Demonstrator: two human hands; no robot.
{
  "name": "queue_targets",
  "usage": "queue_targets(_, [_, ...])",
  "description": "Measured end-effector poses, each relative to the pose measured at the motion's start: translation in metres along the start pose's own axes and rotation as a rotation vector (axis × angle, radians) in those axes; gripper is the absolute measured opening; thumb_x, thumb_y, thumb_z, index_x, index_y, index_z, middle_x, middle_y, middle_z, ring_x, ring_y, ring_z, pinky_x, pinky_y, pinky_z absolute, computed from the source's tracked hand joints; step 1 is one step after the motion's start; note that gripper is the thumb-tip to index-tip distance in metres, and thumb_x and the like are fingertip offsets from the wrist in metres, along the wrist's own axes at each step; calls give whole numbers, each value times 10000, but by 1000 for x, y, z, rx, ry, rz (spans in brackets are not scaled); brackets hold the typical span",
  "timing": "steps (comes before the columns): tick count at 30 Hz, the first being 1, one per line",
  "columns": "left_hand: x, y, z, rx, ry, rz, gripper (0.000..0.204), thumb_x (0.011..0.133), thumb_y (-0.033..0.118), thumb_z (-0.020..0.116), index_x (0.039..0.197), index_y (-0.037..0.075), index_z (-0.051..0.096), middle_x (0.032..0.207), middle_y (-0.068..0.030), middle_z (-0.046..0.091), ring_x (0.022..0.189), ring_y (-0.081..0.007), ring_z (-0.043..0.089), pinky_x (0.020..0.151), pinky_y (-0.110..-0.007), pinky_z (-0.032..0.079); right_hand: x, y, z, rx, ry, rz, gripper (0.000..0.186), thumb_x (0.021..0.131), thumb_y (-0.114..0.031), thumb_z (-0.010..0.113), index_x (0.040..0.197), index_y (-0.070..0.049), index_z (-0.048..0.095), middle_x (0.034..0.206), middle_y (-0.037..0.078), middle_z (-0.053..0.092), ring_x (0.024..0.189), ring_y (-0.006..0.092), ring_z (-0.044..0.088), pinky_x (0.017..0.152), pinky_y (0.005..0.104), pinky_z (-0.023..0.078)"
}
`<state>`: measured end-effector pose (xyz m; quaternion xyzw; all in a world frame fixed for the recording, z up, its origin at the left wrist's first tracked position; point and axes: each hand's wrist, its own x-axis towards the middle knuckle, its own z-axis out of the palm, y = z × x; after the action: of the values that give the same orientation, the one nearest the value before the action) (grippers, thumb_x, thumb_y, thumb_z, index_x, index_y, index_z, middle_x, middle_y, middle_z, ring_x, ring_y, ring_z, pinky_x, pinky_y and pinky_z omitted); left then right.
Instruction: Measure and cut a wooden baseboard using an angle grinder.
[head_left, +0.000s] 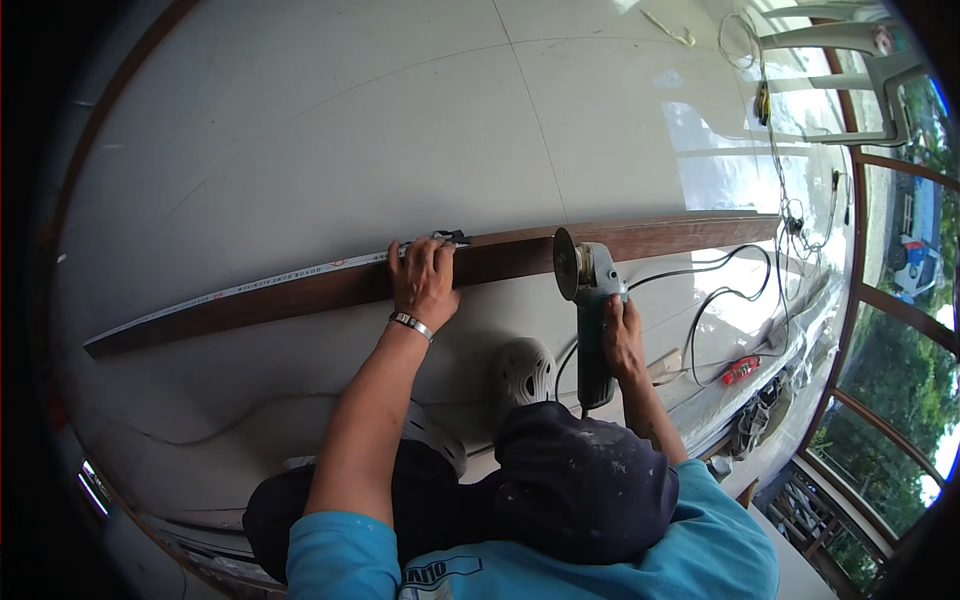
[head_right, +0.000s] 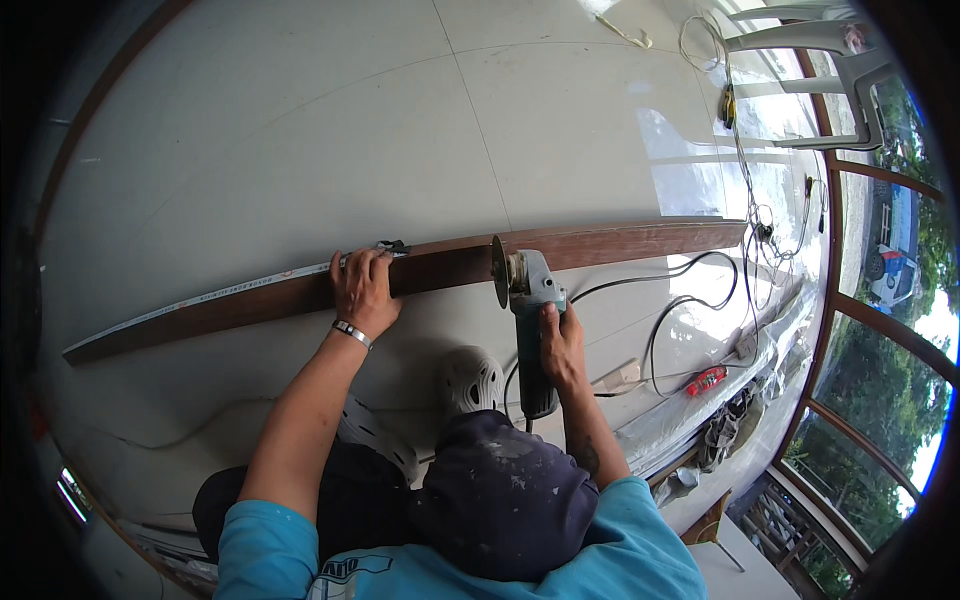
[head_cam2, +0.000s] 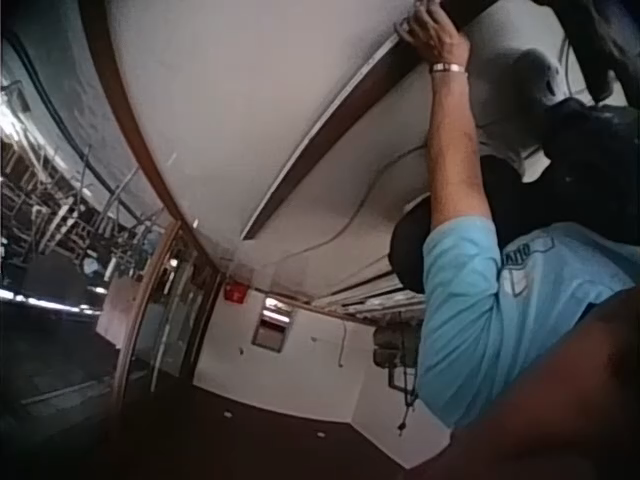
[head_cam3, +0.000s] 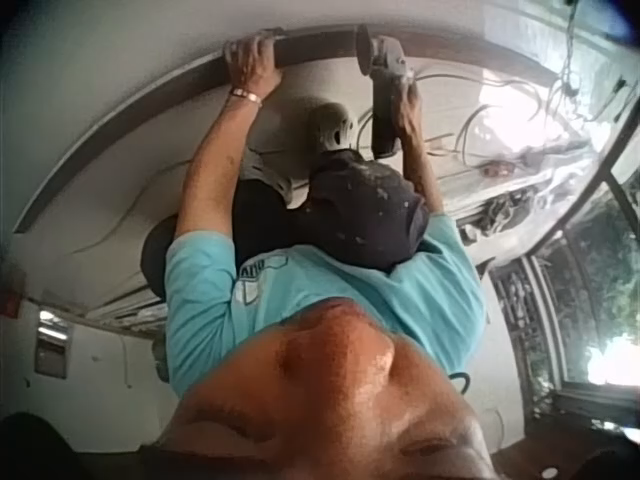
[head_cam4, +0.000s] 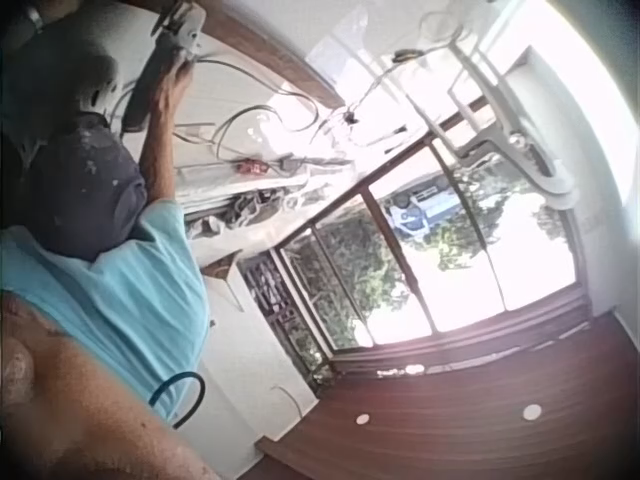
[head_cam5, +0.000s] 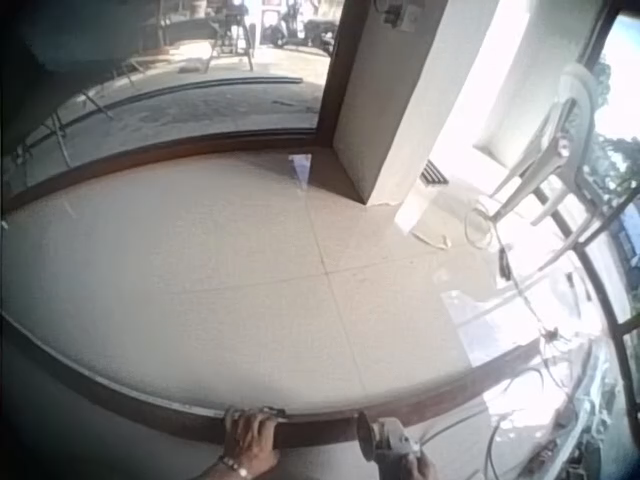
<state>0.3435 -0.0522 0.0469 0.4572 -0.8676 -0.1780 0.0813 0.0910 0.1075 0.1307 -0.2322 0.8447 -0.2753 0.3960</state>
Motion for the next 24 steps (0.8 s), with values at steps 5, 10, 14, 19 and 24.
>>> queue_targets(5, [0, -1, 0, 2, -7, -9, 669, 552, 200, 881, 1131, 105, 559, 1182, -50, 544, 1199, -249, 498, 1108, -598, 244, 2, 4, 3, -22, -3, 0, 546, 1021, -498, 382, 1042, 26, 533, 886, 68, 544, 815, 164, 459, 769, 320, 411])
queue_targets(10, [1, -2, 1, 20, -25, -13, 694, 553, 228, 890, 1147, 106, 552, 1190, -50, 540, 1208, -247, 490, 1115, -606, 232, 2, 3, 3, -29, 4, 23, 572, 1008, -501, 404, 1113, 44, 541, 908, 127, 586, 841, 214, 514, 793, 353, 432])
queue_targets(14, [2, 0, -1, 10, -43, -23, 699, 560, 232, 890, 1157, 105, 550, 1191, -52, 540, 1210, -250, 487, 1119, -604, 229, 3, 6, 1, -39, 11, 29, 603, 996, -515, 420, 1136, 57, 551, 909, 171, 615, 854, 256, 556, 808, 381, 450])
queue_targets(19, [4, 4, -5, 12, -103, -69, 714, 564, 243, 893, 1174, 106, 549, 1199, -57, 534, 1222, -252, 476, 1128, -599, 223, 7, 10, 1, 4, -15, 41, 562, 1009, -511, 405, 1034, 34, 540, 865, 97, 557, 814, 195, 485, 771, 337, 422])
queue_targets(24, [4, 5, -6, 19, -107, -59, 711, 569, 244, 889, 1178, 103, 550, 1197, -61, 534, 1226, -256, 473, 1128, -606, 222, 9, 5, -1, -11, 0, 35, 597, 996, -534, 415, 1031, 46, 551, 855, 147, 589, 814, 236, 525, 770, 374, 442])
